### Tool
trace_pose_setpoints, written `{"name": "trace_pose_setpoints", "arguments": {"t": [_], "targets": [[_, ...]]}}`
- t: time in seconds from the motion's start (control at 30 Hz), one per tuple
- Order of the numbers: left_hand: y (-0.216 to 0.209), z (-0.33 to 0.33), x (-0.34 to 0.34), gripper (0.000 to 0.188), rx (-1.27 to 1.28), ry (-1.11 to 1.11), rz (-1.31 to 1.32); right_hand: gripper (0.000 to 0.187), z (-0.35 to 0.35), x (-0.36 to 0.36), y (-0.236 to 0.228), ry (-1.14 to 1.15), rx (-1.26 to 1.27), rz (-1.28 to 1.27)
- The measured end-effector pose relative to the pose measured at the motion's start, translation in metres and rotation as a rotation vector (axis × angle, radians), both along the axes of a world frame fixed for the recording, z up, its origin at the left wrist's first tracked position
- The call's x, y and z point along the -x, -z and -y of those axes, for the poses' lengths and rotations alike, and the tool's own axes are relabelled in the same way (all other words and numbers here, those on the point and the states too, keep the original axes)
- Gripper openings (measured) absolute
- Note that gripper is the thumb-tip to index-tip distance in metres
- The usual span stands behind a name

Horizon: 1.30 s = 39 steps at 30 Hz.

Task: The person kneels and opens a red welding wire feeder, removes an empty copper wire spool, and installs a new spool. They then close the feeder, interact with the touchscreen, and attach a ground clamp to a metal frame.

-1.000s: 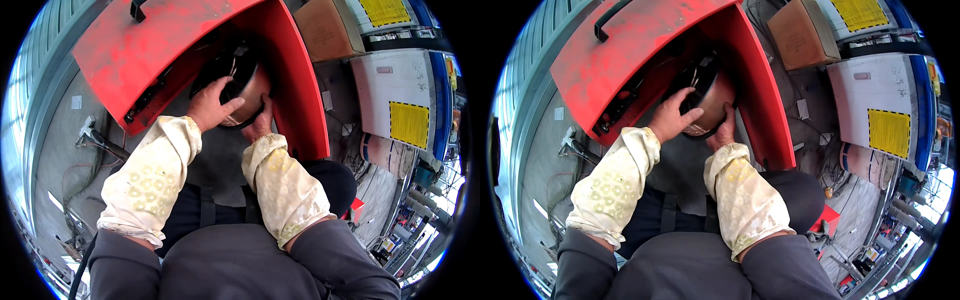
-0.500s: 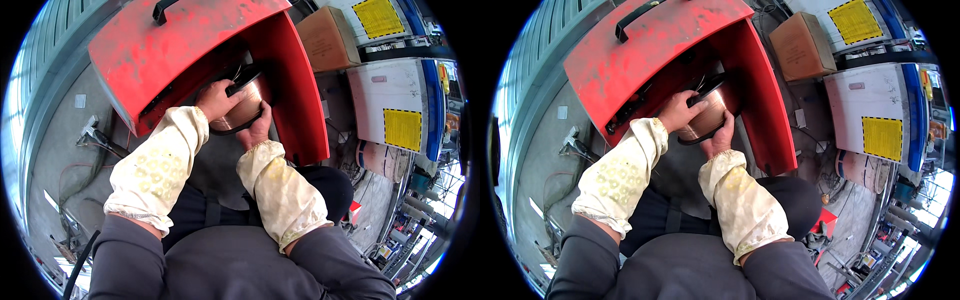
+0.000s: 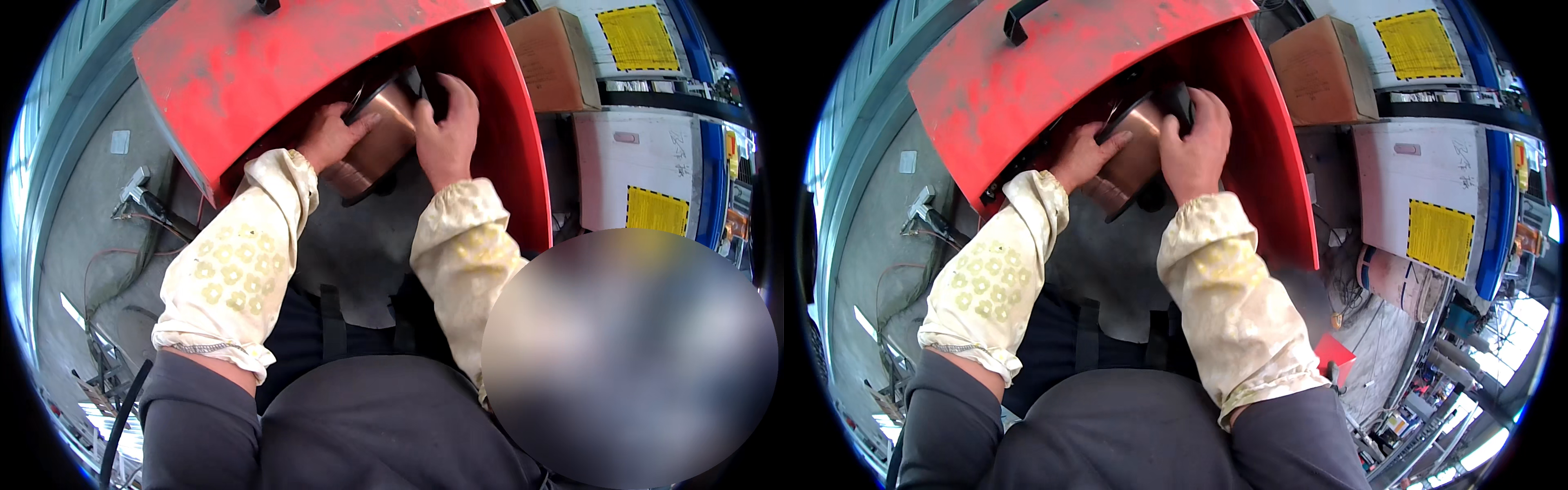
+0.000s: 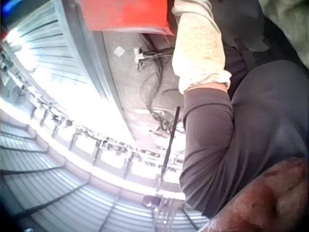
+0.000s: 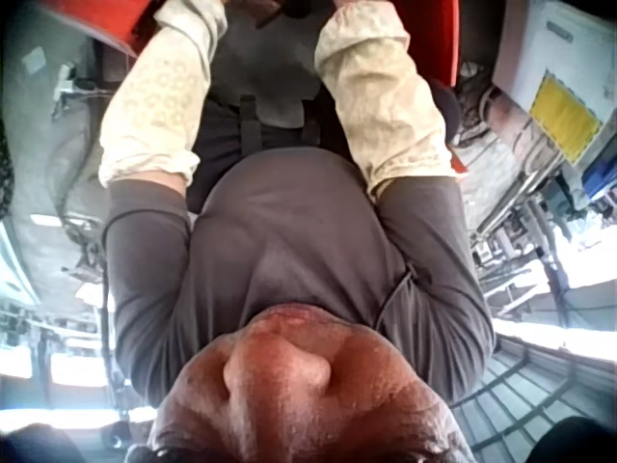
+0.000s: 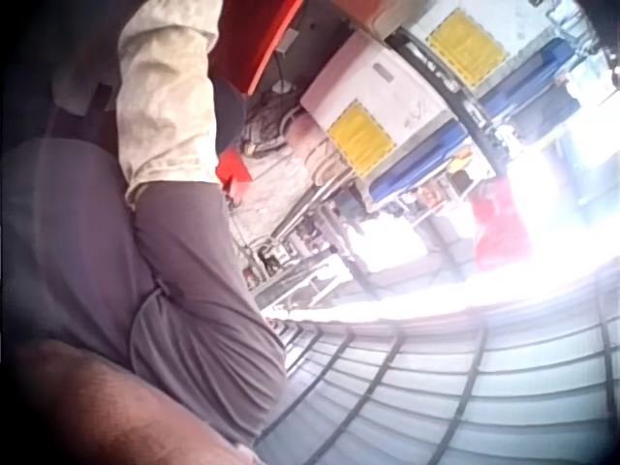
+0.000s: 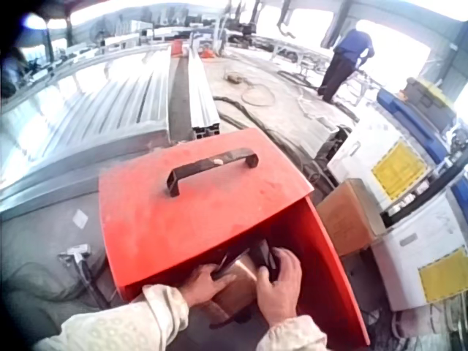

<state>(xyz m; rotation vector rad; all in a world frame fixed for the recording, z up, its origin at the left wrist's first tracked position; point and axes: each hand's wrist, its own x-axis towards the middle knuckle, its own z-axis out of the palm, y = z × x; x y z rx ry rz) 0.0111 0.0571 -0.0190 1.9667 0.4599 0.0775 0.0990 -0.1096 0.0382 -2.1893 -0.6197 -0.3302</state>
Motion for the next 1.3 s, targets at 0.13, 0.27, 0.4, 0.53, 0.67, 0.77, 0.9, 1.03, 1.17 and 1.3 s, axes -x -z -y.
{"name": "trace_pose_setpoints", "arguments": {"t": [0.13, 0.27, 0.4, 0.53, 0.67, 0.77, 0.9, 1.03, 1.17, 1.3], "targets": [[-0.001, 0.004, -0.006, 0.057, -0.124, 0.030, -0.060, 0.041, -0.017, -0.049, 0.011, -0.547, 0.296, -0.011], [0.005, -0.001, -0.001, 0.056, -0.106, 0.052, -0.008, 0.044, -0.026, -0.071, 0.021, -0.759, 0.444, -0.048], [0.002, 0.000, -0.003, 0.057, -0.092, 0.052, -0.054, 0.043, -0.025, -0.079, 0.022, -0.920, 0.457, 0.060], [-0.004, -0.001, 0.004, 0.058, 0.001, 0.028, -0.068, 0.041, -0.032, -0.083, 0.031, -0.992, 0.400, 0.078], [0.000, 0.010, 0.016, 0.065, -0.131, -0.122, -0.067, 0.045, -0.036, -0.078, 0.041, -0.967, 0.197, -0.021], [-0.018, 0.010, 0.028, 0.074, 0.045, -0.080, -0.152, 0.043, -0.035, -0.076, 0.041, -0.929, 0.218, -0.091], [-0.011, 0.009, 0.061, 0.095, -0.217, -0.196, -0.097, 0.043, -0.042, -0.079, 0.040, -0.942, 0.164, -0.074], [-0.055, 0.017, 0.089, 0.077, -0.362, -0.188, -0.205, 0.040, -0.044, -0.073, 0.038, -0.807, 0.246, -0.170], [-0.119, 0.024, 0.124, 0.060, -0.061, 0.002, -0.249, 0.037, -0.044, -0.078, 0.060, -0.715, 0.146, -0.496], [-0.167, 0.001, 0.158, 0.044, 0.115, 0.164, -0.262, 0.039, -0.032, -0.084, 0.071, -0.640, 0.195, -0.448]]}}
